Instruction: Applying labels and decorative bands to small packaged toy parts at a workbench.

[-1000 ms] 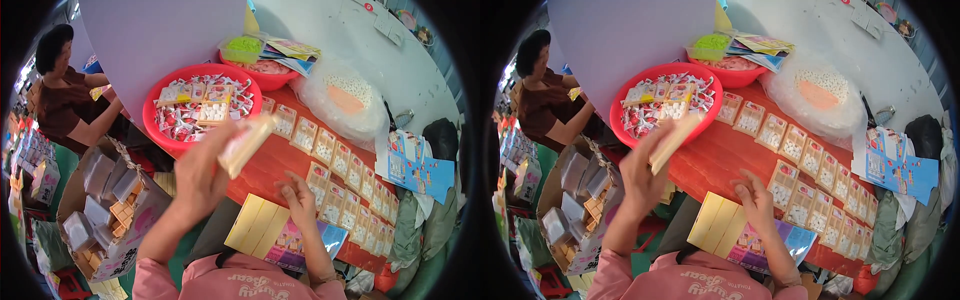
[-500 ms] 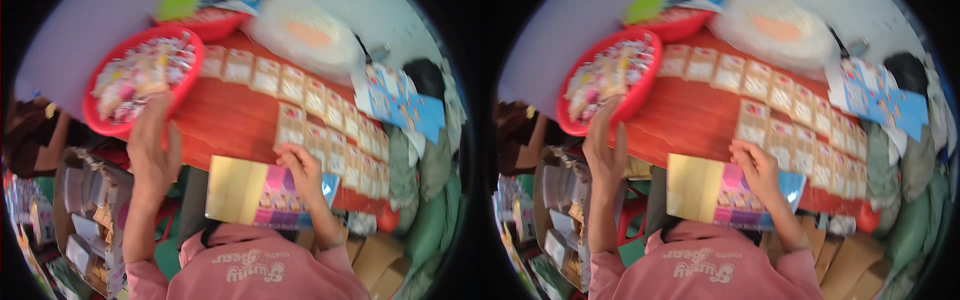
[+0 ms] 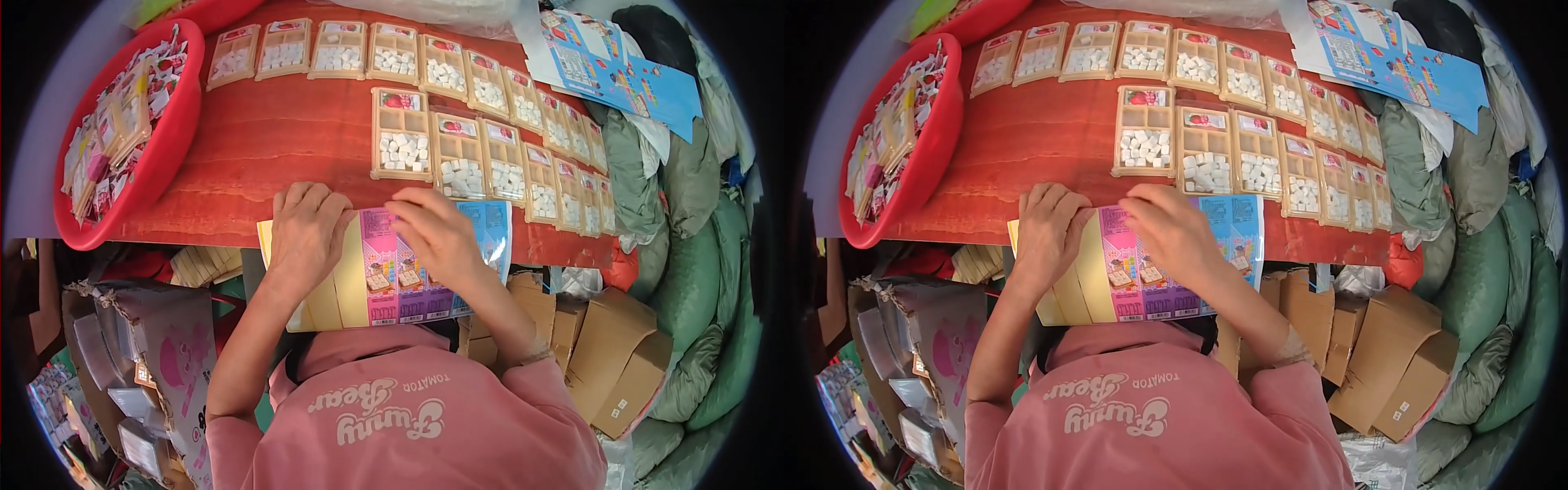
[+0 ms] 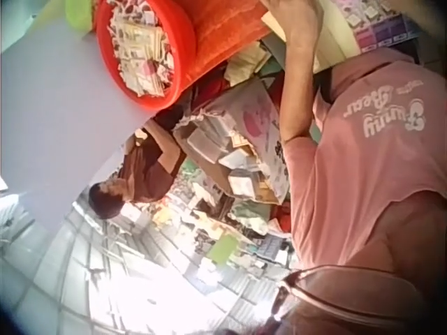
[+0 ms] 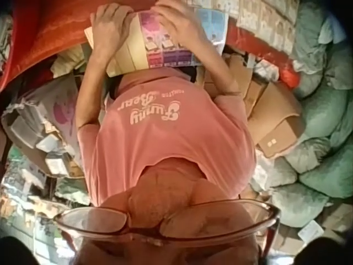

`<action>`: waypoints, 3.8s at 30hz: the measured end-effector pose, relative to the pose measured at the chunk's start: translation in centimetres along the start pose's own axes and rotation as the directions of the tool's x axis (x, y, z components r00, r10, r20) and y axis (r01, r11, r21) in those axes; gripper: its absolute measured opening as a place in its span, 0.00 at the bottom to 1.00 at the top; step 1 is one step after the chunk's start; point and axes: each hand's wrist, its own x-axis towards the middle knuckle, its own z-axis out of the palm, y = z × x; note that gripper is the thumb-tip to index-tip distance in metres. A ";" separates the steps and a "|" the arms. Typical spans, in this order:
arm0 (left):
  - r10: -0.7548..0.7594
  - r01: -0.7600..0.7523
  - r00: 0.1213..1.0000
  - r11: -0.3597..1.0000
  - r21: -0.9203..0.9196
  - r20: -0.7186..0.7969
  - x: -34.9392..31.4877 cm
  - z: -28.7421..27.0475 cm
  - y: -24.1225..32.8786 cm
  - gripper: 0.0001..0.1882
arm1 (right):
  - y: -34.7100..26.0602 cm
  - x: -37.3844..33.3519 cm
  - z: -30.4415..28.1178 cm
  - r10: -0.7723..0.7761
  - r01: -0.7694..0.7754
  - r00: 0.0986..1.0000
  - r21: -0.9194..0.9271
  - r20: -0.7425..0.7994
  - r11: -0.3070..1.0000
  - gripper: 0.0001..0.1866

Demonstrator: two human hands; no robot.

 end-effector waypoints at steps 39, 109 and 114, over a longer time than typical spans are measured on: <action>0.035 -0.027 0.995 0.996 0.090 -0.092 -0.5 1.2 0.6 0.06 | -1.5 -1.2 -6.5 -0.044 0.047 0.999 0.097 -0.031 0.994 0.09; -0.725 0.012 0.688 -0.005 -1.000 0.012 -6.2 -9.2 -6.4 0.44 | -4.9 12.4 10.0 0.410 -0.393 0.846 0.918 0.339 0.052 0.15; -0.833 0.290 0.553 0.200 -0.936 -0.006 -5.7 -8.9 -7.5 0.23 | -5.1 12.6 11.5 0.406 -0.441 0.858 0.857 0.314 0.268 0.17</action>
